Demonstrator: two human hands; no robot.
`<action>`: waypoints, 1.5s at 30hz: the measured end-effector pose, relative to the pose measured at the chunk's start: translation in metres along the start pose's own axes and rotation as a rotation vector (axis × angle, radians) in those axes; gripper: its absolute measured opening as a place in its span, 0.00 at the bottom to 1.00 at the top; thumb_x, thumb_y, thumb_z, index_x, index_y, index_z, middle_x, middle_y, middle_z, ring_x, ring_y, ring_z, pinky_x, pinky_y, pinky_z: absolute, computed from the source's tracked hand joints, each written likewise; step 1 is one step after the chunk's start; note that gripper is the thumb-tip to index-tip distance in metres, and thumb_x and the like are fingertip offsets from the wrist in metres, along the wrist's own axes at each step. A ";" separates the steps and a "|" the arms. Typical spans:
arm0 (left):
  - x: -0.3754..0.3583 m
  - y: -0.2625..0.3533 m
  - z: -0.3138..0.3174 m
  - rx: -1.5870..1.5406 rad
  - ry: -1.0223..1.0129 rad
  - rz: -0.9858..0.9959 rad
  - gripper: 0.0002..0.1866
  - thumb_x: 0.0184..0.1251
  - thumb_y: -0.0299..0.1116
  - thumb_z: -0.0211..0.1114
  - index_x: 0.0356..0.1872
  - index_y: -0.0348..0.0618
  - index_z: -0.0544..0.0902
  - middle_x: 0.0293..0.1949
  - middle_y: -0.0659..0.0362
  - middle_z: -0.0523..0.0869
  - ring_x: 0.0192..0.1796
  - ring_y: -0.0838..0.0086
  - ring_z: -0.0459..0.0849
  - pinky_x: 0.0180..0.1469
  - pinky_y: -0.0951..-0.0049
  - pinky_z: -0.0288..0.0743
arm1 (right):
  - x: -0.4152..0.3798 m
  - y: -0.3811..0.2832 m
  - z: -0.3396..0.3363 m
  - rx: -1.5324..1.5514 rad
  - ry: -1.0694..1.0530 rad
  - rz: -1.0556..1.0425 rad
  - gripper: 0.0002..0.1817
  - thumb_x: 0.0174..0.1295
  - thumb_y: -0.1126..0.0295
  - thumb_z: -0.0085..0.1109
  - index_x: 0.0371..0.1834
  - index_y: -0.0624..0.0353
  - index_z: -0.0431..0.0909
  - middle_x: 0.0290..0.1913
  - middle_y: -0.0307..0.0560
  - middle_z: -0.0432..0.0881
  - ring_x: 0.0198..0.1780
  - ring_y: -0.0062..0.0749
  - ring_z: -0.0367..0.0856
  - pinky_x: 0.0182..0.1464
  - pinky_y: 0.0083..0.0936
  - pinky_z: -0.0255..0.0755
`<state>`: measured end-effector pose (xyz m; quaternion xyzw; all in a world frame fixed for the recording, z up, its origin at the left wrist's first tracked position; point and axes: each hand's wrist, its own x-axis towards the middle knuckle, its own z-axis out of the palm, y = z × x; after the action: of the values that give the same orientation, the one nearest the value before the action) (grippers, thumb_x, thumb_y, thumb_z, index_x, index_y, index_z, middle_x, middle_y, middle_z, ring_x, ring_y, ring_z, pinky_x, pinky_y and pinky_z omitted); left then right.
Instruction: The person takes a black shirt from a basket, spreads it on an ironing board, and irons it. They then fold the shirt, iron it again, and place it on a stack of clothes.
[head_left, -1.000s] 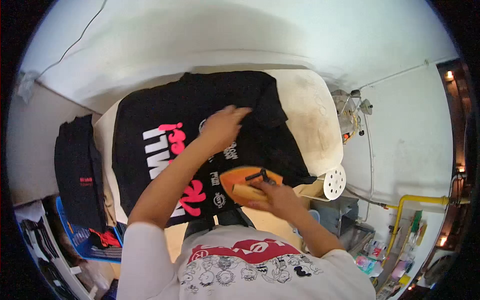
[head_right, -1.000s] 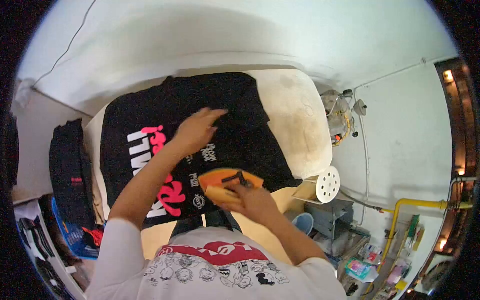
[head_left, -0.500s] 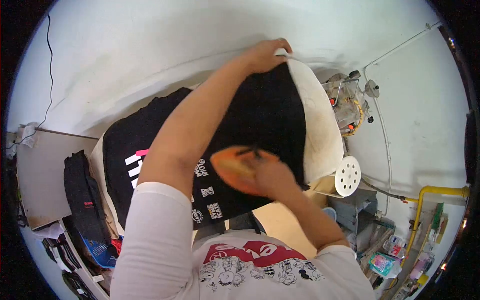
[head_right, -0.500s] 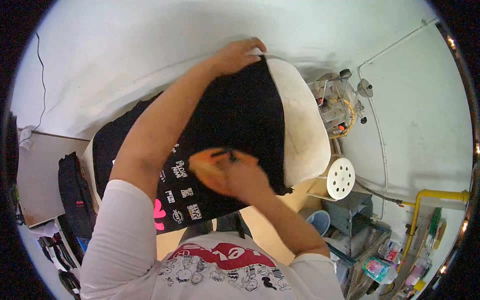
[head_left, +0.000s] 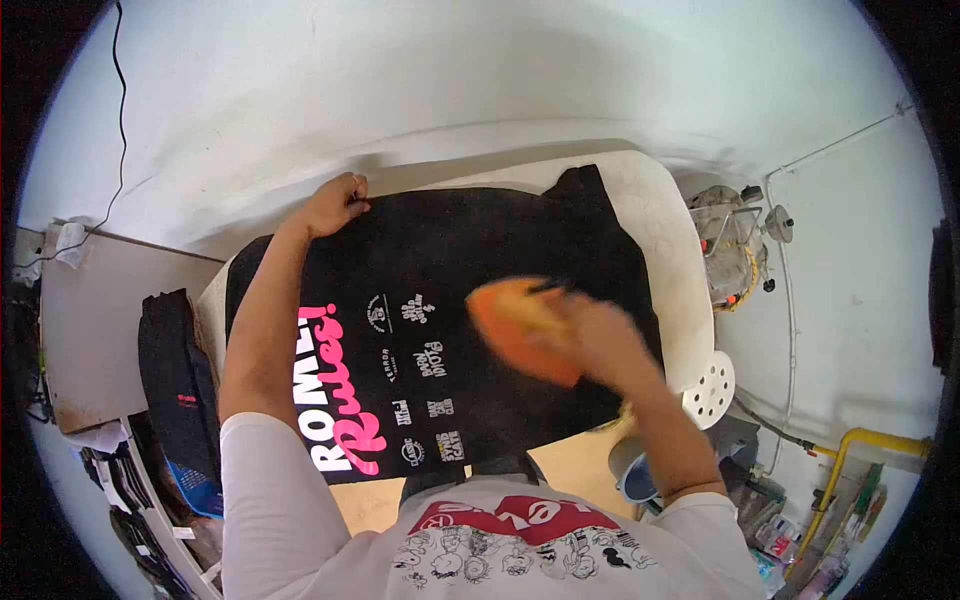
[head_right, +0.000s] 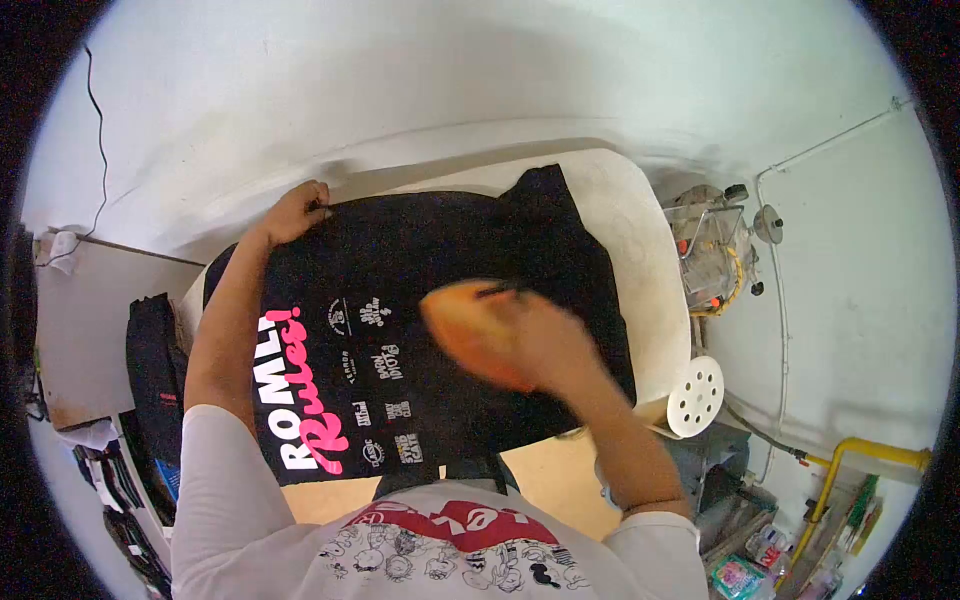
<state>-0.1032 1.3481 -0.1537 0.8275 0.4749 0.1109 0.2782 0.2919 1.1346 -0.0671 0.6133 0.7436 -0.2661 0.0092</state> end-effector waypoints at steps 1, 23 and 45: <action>0.005 0.002 -0.006 -0.022 0.002 -0.063 0.11 0.59 0.32 0.67 0.35 0.38 0.75 0.37 0.47 0.81 0.44 0.60 0.80 0.50 0.62 0.72 | 0.004 -0.014 0.020 -0.032 -0.057 -0.085 0.36 0.58 0.35 0.56 0.54 0.56 0.79 0.37 0.55 0.85 0.38 0.51 0.85 0.42 0.43 0.79; 0.267 0.271 0.082 -0.159 -0.270 0.332 0.14 0.60 0.37 0.68 0.42 0.39 0.80 0.43 0.52 0.85 0.52 0.63 0.81 0.57 0.61 0.71 | 0.061 -0.006 -0.024 0.017 0.101 0.064 0.26 0.63 0.43 0.54 0.49 0.55 0.81 0.38 0.57 0.86 0.41 0.48 0.86 0.42 0.42 0.80; 0.016 -0.039 -0.030 -0.249 -0.142 -0.102 0.05 0.67 0.29 0.62 0.35 0.41 0.74 0.35 0.57 0.81 0.40 0.69 0.76 0.48 0.67 0.70 | 0.099 -0.136 -0.001 0.035 -0.308 -0.275 0.30 0.60 0.38 0.54 0.48 0.53 0.83 0.39 0.55 0.86 0.42 0.53 0.85 0.47 0.47 0.79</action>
<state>-0.1366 1.3876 -0.1528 0.7673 0.4780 0.0957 0.4167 0.1433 1.2105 -0.0476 0.4581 0.8055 -0.3681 0.0756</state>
